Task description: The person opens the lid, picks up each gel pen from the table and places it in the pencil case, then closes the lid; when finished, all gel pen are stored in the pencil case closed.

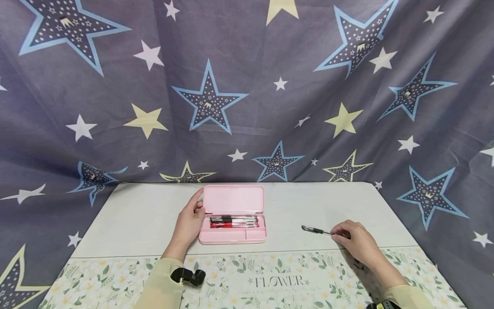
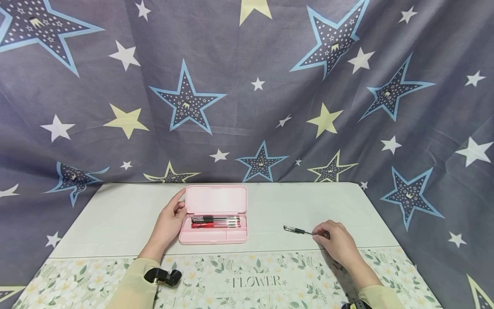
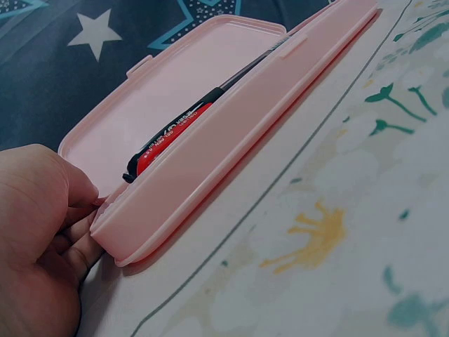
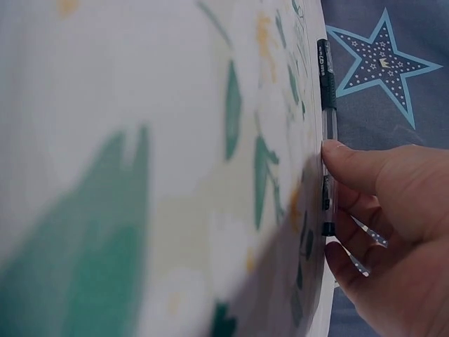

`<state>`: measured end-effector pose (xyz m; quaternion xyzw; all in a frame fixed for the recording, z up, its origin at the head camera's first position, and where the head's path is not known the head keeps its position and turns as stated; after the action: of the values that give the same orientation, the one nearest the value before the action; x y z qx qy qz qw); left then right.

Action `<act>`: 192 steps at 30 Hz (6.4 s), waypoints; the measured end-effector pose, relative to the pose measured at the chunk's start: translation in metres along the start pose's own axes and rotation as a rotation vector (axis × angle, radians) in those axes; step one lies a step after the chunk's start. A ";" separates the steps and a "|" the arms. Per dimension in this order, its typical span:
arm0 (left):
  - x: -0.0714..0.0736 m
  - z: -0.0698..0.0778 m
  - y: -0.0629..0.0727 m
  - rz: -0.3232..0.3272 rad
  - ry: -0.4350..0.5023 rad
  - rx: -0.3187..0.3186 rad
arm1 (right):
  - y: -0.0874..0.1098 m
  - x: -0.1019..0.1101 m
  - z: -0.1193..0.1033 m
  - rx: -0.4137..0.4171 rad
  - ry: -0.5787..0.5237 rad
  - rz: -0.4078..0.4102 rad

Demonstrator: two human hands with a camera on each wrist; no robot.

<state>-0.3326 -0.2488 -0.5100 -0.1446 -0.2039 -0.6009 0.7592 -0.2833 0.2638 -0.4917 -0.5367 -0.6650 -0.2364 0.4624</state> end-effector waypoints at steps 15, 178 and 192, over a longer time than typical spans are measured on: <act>-0.002 -0.004 0.000 -0.006 0.005 0.004 | 0.002 -0.004 0.004 -0.017 0.010 0.007; -0.002 0.002 0.000 -0.013 0.013 0.028 | -0.113 -0.104 -0.209 0.348 -0.147 0.057; 0.001 0.002 -0.001 -0.006 0.099 -0.011 | -0.097 -0.080 -0.184 0.255 -0.233 0.236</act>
<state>-0.3332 -0.2488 -0.5074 -0.1183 -0.1632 -0.6107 0.7657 -0.3074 0.0447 -0.4584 -0.5717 -0.6710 -0.0306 0.4712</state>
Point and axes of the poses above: each hand's wrist, its own y-axis away from the middle knuckle, its own x-axis out of the back of the hand, z = x × y, the point moved 9 cm from there along -y, towards the middle knuckle, and after that the axes turned 13 degrees about x, right-handed, at the moved point
